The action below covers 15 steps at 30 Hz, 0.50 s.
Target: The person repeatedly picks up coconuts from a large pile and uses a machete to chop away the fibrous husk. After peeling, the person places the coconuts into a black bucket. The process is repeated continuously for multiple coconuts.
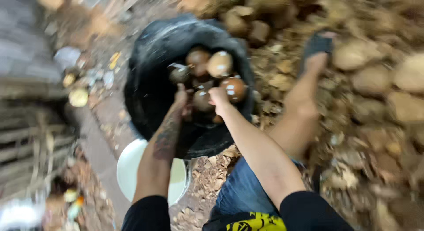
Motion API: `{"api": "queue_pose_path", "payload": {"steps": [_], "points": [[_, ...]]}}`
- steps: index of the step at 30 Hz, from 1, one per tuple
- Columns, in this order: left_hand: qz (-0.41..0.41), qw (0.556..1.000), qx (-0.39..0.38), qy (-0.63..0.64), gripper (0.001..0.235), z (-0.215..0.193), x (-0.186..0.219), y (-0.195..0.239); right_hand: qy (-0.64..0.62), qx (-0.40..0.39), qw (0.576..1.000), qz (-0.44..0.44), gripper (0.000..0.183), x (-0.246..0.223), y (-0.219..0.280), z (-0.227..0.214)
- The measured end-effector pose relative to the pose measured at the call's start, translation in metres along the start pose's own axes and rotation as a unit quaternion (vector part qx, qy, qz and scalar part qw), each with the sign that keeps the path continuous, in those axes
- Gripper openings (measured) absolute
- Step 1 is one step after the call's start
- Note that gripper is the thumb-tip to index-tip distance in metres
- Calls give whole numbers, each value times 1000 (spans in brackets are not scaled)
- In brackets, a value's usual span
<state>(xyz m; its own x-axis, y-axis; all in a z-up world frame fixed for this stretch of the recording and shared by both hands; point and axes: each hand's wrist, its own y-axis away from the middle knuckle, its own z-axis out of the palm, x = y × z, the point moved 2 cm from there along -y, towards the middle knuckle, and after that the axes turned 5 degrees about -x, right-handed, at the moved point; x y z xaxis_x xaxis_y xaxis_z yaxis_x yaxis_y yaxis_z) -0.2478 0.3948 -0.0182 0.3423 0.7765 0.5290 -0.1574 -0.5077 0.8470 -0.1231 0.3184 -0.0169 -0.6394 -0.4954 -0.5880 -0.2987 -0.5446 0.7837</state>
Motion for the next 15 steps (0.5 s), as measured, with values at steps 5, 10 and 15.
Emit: {"api": "queue_pose_path", "payload": {"steps": [5,10,15], "points": [[106,991,-21,-82,82,51,75,27,-215,-66,958,-178,33,-80,57,-43],[271,942,-169,-100,81,182,137,67,-236,-26,876,-420,23,-120,130,-196],[343,855,-287,-263,89,358,120,112,-145,276,837,-450,6,-3,206,-414]]}}
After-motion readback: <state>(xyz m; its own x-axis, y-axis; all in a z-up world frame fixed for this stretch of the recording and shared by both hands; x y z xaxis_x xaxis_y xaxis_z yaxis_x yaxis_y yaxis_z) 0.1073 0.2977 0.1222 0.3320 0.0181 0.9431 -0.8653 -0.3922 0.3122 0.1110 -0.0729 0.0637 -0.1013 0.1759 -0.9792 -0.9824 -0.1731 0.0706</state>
